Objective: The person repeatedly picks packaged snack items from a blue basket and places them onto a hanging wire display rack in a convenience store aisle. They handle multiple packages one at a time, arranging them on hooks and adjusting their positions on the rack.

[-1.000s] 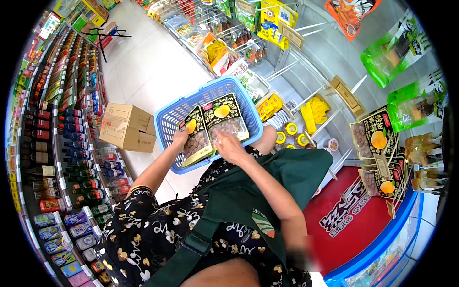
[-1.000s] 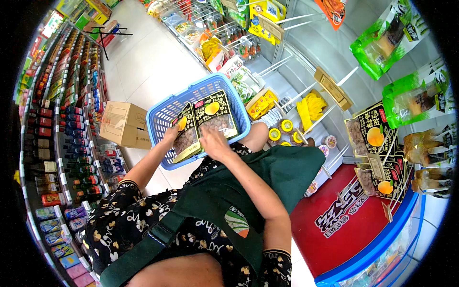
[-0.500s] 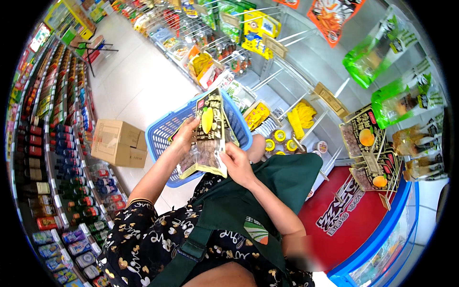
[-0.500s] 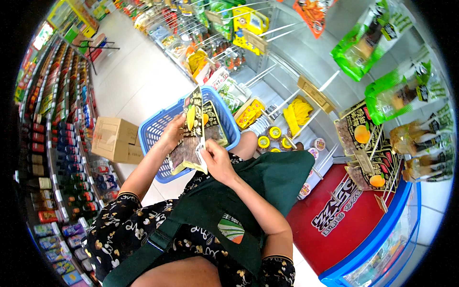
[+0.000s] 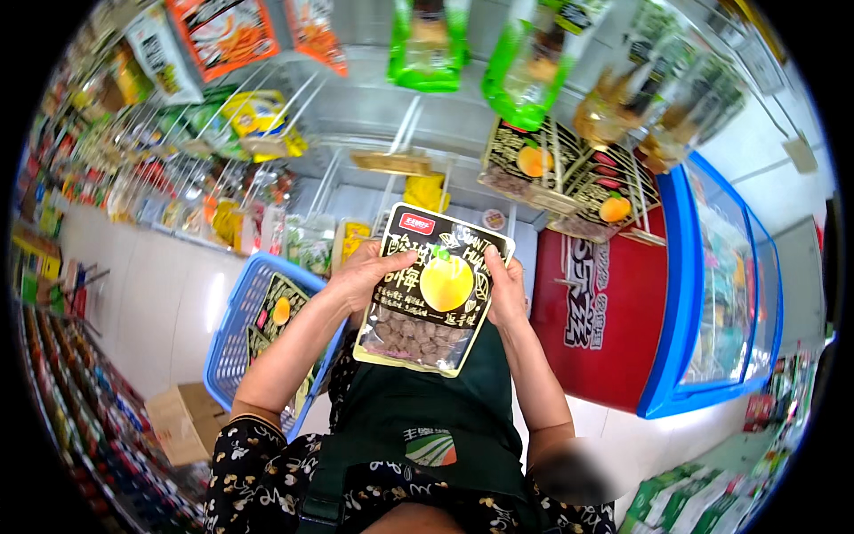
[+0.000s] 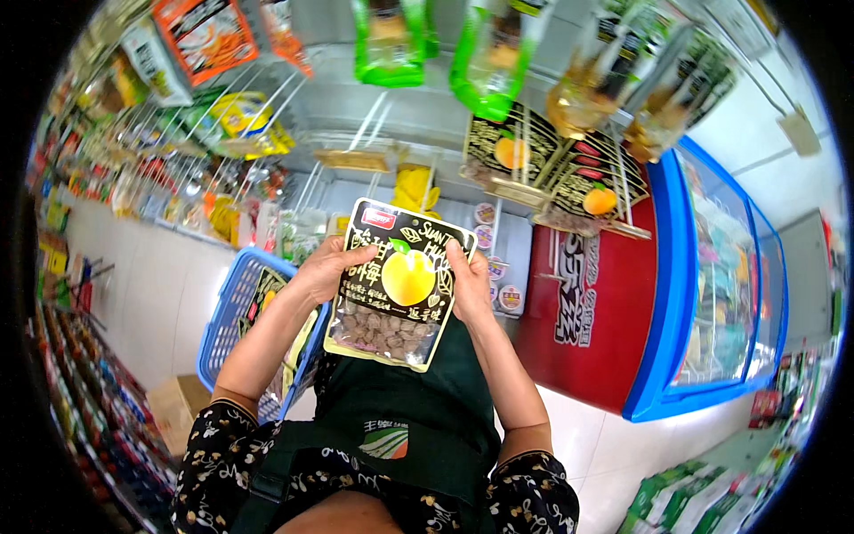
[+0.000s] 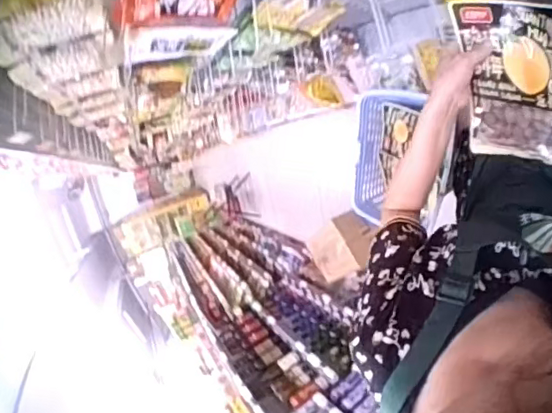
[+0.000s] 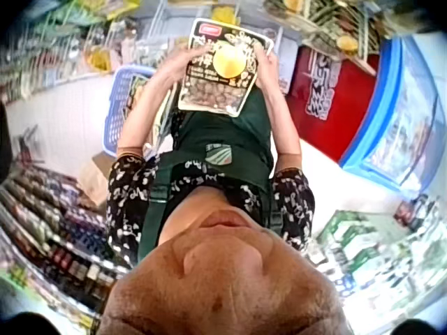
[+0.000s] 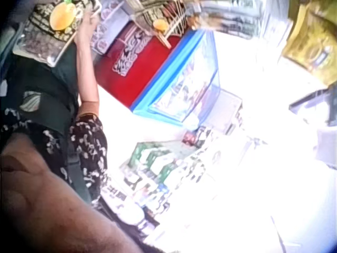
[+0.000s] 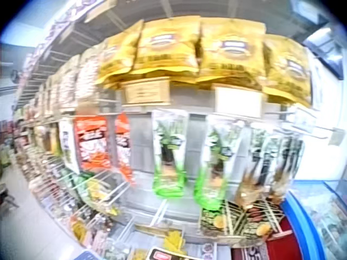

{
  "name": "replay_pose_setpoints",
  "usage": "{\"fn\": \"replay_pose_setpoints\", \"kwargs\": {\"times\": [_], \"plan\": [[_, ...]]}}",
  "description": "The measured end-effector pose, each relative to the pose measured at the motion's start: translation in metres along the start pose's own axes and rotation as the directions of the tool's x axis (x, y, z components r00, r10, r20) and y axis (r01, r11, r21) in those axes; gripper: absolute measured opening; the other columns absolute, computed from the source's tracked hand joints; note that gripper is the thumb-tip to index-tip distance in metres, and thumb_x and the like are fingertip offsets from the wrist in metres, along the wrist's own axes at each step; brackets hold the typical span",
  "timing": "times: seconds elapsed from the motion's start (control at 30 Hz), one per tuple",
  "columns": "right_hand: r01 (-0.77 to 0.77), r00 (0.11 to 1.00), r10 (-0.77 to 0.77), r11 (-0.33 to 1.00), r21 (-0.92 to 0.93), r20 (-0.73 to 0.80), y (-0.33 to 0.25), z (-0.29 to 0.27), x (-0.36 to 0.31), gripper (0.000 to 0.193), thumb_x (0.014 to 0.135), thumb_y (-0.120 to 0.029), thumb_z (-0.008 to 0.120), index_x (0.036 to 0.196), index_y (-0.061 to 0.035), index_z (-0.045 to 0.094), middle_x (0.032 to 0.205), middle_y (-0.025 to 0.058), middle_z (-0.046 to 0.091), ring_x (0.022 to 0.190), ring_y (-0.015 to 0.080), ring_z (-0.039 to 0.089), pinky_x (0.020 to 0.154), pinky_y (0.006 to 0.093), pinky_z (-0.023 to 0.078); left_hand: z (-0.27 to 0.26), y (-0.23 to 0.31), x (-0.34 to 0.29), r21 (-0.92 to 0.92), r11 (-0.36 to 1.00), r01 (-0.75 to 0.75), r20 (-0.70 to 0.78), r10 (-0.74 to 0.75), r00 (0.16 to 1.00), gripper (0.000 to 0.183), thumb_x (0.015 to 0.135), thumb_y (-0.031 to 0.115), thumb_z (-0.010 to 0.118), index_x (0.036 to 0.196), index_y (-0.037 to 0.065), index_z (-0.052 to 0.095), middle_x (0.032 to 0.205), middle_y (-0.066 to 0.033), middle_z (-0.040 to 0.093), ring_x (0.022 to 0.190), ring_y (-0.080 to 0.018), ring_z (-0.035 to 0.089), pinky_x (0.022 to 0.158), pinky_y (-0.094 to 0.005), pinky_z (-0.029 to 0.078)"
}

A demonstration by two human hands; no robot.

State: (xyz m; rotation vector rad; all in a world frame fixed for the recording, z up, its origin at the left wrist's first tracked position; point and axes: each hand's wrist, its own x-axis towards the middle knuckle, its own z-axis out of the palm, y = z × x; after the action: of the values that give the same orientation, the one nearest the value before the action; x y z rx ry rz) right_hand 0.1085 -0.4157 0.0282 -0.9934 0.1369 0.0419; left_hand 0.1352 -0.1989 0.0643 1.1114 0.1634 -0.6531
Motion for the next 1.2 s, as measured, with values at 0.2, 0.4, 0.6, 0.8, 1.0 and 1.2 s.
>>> {"fn": "replay_pose_setpoints", "kwargs": {"times": [0.2, 0.4, 0.6, 0.8, 1.0, 1.2], "plan": [[-0.1, 0.981, 0.123, 0.984, 0.147, -0.152, -0.034, -0.055, 0.032, 0.027, 0.091, -0.024, 0.053, 0.09, 0.002, 0.061, 0.086, 0.0124, 0.067, 0.069, 0.0176, 0.066, 0.062, 0.0306, 0.055, 0.045, -0.004, 0.089, 0.032, 0.98, 0.195, 0.096, -0.198, 0.976, 0.042, 0.084, 0.031, 0.063, 0.105, -0.004, 0.056, 0.097, -0.0133, 0.065, 0.081, -0.0179, 0.065, 0.072, -0.0327, 0.055], [0.069, 0.991, -0.058, 0.994, 0.084, -0.123, -0.055, -0.09, 0.044, 0.022, 0.09, -0.02, 0.056, 0.087, 0.0002, 0.063, 0.082, 0.0071, 0.067, 0.067, 0.0114, 0.064, 0.061, 0.0255, 0.054, 0.075, -0.013, 0.116, 0.034, 0.999, 0.019, 0.156, -0.024, 0.988, 0.03, 0.087, 0.026, 0.06, 0.1, -0.002, 0.06, 0.092, -0.0094, 0.066, 0.075, -0.0138, 0.065, 0.067, -0.0276, 0.055], [0.219, 0.975, -0.221, 0.974, -0.059, -0.034, -0.069, -0.091, 0.053, 0.021, 0.09, -0.021, 0.056, 0.08, -0.0043, 0.063, 0.075, 0.0022, 0.065, 0.059, 0.0064, 0.058, 0.054, 0.0215, 0.048, 0.078, -0.019, 0.125, 0.017, 0.957, -0.289, 0.265, 0.274, 0.924, 0.022, 0.089, 0.024, 0.057, 0.094, 0.003, 0.064, 0.086, -0.0049, 0.067, 0.072, -0.0095, 0.064, 0.064, -0.024, 0.053], [0.235, 0.972, -0.235, 0.972, -0.02, -0.017, -0.072, -0.1, 0.065, 0.022, 0.091, -0.021, 0.055, 0.084, -0.0034, 0.066, 0.079, 0.0032, 0.067, 0.065, 0.0076, 0.06, 0.059, 0.0222, 0.048, 0.092, -0.001, 0.144, 0.142, 0.956, -0.258, 0.178, 0.232, 0.956, 0.03, 0.087, 0.027, 0.06, 0.101, 0.001, 0.063, 0.088, -0.005, 0.067, 0.073, -0.0087, 0.063, 0.064, -0.0244, 0.052], [0.224, 0.975, -0.224, 0.974, -0.023, 0.009, -0.073, -0.111, 0.074, 0.021, 0.091, -0.021, 0.054, 0.091, -0.0026, 0.065, 0.086, 0.0039, 0.067, 0.07, 0.0072, 0.059, 0.064, 0.0213, 0.047, 0.11, 0.004, 0.137, 0.092, 0.953, -0.287, 0.072, 0.281, 0.957, 0.029, 0.082, 0.03, 0.067, 0.084, 0.001, 0.066, 0.077, -0.0046, 0.065, 0.06, -0.0071, 0.058, 0.053, -0.0222, 0.047], [0.181, 0.983, -0.181, 0.983, -0.025, -0.018, -0.074, -0.11, 0.072, 0.021, 0.091, -0.021, 0.055, 0.082, -0.004, 0.065, 0.078, 0.0022, 0.066, 0.064, 0.0059, 0.059, 0.056, 0.0208, 0.048, 0.101, -0.006, 0.145, 0.079, 0.965, -0.251, 0.126, 0.24, 0.963, 0.027, 0.083, 0.029, 0.066, 0.078, 0.002, 0.064, 0.071, -0.0041, 0.064, 0.057, -0.0073, 0.059, 0.049, -0.0222, 0.047]]}}
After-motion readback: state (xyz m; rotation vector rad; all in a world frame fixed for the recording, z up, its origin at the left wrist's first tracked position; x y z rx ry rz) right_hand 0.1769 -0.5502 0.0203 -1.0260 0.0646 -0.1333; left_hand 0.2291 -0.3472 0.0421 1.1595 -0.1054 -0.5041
